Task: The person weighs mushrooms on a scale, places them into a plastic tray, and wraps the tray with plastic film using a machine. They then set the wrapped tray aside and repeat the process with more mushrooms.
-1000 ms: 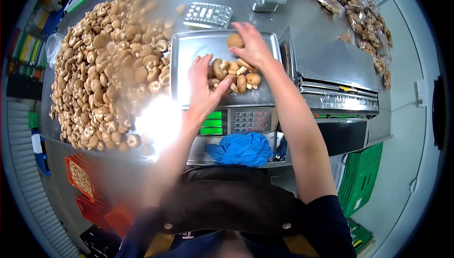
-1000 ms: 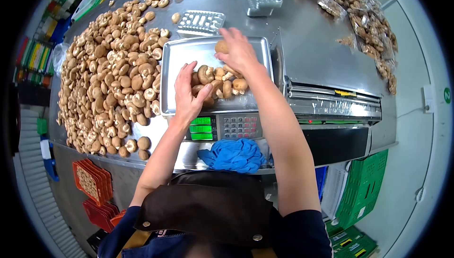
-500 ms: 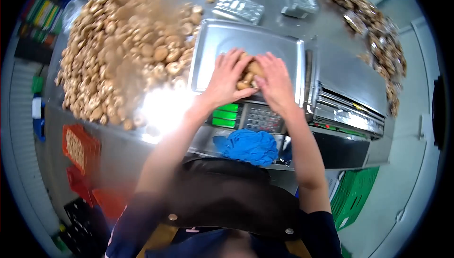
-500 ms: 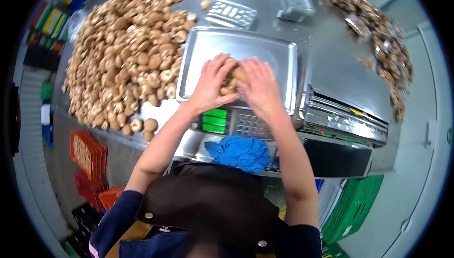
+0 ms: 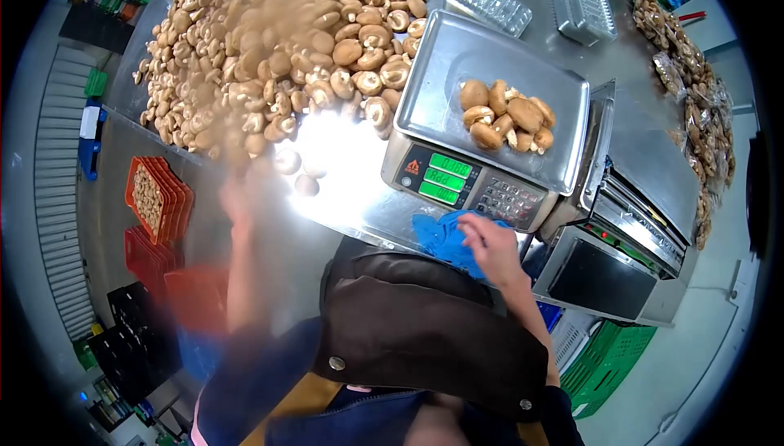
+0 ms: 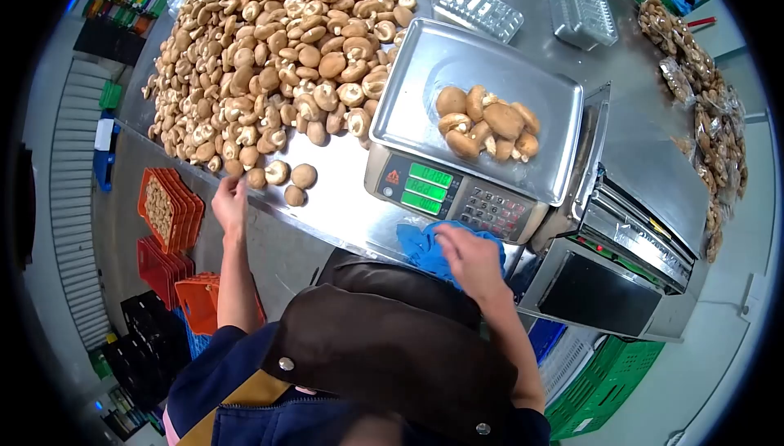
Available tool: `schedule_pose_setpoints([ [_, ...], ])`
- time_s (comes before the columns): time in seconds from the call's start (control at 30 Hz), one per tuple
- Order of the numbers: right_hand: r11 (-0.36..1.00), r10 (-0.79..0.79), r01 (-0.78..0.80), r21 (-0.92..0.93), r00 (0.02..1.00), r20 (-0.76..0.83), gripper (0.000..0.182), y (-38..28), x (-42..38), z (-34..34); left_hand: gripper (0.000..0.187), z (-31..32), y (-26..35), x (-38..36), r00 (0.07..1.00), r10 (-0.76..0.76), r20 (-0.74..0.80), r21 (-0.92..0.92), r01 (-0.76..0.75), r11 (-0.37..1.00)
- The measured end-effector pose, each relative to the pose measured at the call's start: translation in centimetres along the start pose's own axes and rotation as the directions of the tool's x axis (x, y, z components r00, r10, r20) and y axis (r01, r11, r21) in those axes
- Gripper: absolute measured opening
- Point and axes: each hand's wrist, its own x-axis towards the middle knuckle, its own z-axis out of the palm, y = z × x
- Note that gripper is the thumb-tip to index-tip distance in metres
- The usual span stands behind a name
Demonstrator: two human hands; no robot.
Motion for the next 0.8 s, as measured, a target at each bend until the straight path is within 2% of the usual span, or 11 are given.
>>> schedule_pose_setpoints([
  [0.1,0.98,-0.129,0.15,-0.134,0.979,0.156,0.02,-0.1,0.0,3.1,0.024,0.8,-3.1,-0.4,0.996,-0.004,0.089,-0.121,0.015,0.993],
  [0.17,0.967,-0.158,0.199,-0.159,0.958,0.238,0.021,-0.9,0.5,4.5,0.03,1.5,-0.9,-2.0,0.964,0.16,0.213,0.109,-0.186,0.976],
  [0.23,0.967,-0.166,0.213,-0.142,0.944,0.285,0.021,-1.6,1.1,5.5,0.039,1.8,4.5,-4.0,0.909,0.138,0.394,0.332,-0.281,0.901],
  [0.33,0.963,-0.176,0.231,-0.142,0.931,0.321,0.022,-3.1,1.6,6.2,0.044,4.5,2.4,-4.9,0.883,0.266,0.387,0.38,-0.415,0.826],
  [0.47,0.974,-0.118,0.17,-0.152,0.946,0.303,0.025,-2.9,1.0,6.9,0.041,4.5,1.7,-4.4,0.847,0.233,0.478,0.376,-0.437,0.817],
  [0.57,0.988,-0.042,0.066,-0.136,0.984,0.174,0.024,-2.8,0.4,6.5,0.044,3.7,2.9,-3.2,0.814,0.064,0.577,0.437,-0.374,0.818],
  [0.63,0.998,-0.016,0.008,-0.062,0.992,-0.127,0.022,-2.1,0.2,5.6,0.041,2.6,4.5,-2.8,0.807,0.325,0.494,0.273,-0.499,0.823],
  [0.7,0.98,0.19,-0.158,0.125,0.931,-0.312,0.019,-1.3,0.3,4.0,0.033,2.4,8.4,-1.5,0.726,0.513,0.458,-0.039,-0.56,0.828],
  [0.73,0.953,0.286,-0.23,0.196,0.896,-0.34,0.019,-1.1,0.5,2.7,0.027,3.1,10.2,-1.3,0.691,0.654,0.307,-0.144,-0.646,0.75],
  [0.77,0.916,0.382,-0.298,0.268,0.853,-0.356,0.018,-1.3,0.4,1.5,0.022,2.7,12.9,-1.5,0.71,0.621,0.333,-0.253,-0.567,0.784],
  [0.8,0.948,0.319,-0.278,0.157,0.851,-0.417,0.018,-1.6,0.1,0.7,0.021,2.7,13.4,-1.0,0.64,0.678,0.362,-0.237,-0.64,0.731],
])
